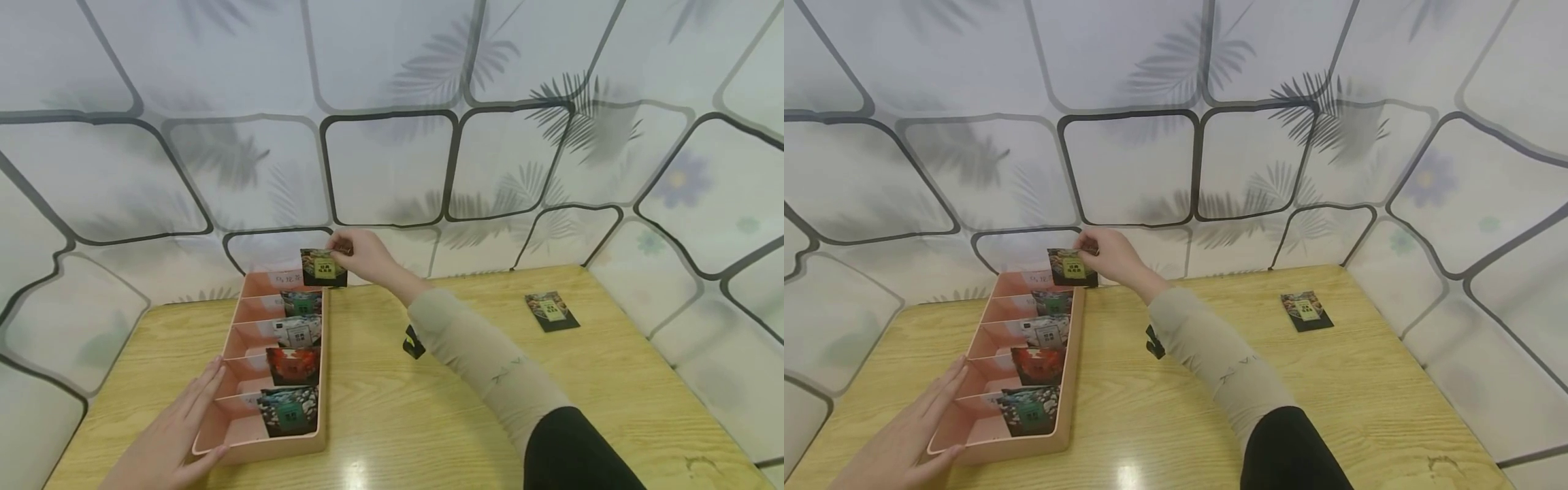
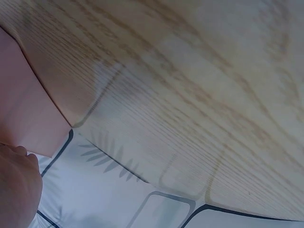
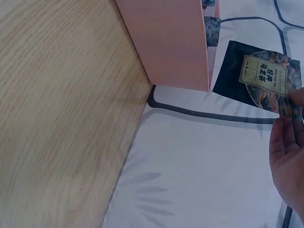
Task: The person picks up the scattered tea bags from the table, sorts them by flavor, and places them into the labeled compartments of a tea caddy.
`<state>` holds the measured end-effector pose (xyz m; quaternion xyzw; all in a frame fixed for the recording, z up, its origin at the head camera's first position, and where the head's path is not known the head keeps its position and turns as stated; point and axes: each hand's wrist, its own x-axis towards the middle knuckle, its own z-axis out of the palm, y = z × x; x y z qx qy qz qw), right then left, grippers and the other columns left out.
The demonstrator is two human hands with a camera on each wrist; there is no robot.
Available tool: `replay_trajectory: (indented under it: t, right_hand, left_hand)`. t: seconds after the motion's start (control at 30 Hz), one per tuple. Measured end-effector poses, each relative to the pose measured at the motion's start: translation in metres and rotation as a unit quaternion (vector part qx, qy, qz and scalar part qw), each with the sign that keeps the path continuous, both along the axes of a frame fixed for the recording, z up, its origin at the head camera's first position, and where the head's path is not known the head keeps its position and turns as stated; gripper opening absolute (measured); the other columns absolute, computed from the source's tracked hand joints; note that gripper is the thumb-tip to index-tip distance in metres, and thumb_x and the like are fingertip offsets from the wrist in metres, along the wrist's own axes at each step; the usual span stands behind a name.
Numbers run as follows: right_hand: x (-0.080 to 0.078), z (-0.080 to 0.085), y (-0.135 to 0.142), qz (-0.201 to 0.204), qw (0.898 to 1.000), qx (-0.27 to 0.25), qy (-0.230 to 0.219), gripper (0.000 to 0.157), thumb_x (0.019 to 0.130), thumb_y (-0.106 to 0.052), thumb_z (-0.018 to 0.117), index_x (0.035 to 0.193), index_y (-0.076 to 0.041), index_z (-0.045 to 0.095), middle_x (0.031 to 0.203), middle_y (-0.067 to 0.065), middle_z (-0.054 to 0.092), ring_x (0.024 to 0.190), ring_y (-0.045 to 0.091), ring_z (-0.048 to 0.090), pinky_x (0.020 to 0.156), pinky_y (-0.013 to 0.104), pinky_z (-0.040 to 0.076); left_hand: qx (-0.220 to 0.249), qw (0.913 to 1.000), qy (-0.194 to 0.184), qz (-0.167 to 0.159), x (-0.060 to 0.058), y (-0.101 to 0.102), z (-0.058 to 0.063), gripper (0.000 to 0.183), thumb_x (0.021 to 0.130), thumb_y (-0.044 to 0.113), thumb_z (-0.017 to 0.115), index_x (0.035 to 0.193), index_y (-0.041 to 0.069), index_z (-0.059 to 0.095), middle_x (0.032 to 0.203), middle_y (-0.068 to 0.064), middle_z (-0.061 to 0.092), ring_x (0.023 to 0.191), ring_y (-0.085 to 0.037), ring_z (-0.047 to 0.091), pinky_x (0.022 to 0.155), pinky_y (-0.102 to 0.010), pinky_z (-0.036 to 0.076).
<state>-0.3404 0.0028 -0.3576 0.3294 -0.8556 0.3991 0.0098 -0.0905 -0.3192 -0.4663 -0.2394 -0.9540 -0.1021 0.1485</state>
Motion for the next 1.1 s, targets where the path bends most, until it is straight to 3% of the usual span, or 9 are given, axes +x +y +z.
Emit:
replay_trajectory:
  t: [0.3, 0.67, 1.1]
  right_hand:
    - [-0.005, -0.006, -0.018, -0.027, 0.999, -0.026, -0.005, 0.015, 0.105, -0.01, 0.067, 0.117, -0.004, 0.074, 0.114, 0.013, 0.076, 0.102, 0.024, 0.073, 0.087, 0.026, 0.06]
    - [0.001, -0.018, -0.033, -0.061, 0.997, -0.051, 0.016, 0.013, 0.105, -0.013, 0.068, 0.115, -0.007, 0.074, 0.113, 0.01, 0.075, 0.101, 0.021, 0.072, 0.087, 0.024, 0.059]
    - [0.008, -0.033, -0.048, -0.059, 0.997, -0.035, 0.018, 0.012, 0.104, -0.013, 0.069, 0.114, -0.009, 0.074, 0.114, 0.007, 0.075, 0.104, 0.02, 0.072, 0.091, 0.026, 0.059]
  left_hand:
    - [0.001, 1.0, -0.003, 0.0, 0.0, 0.001, -0.001, 0.122, 0.08, 0.048, 0.088, 0.171, 0.01, 0.018, 0.18, -0.003, 0.014, 0.154, 0.017, -0.012, 0.114, 0.004, -0.007]
    - [0.001, 1.0, 0.005, -0.008, 0.001, 0.0, -0.001, 0.123, 0.079, 0.048, 0.089, 0.171, 0.008, 0.019, 0.18, 0.0, 0.011, 0.155, 0.016, -0.01, 0.114, 0.004, -0.006]
    - [-0.007, 1.0, -0.002, 0.001, 0.001, 0.0, -0.002, 0.122, 0.08, 0.049, 0.088, 0.171, 0.01, 0.016, 0.18, 0.0, 0.01, 0.153, 0.018, -0.013, 0.113, 0.004, -0.007]
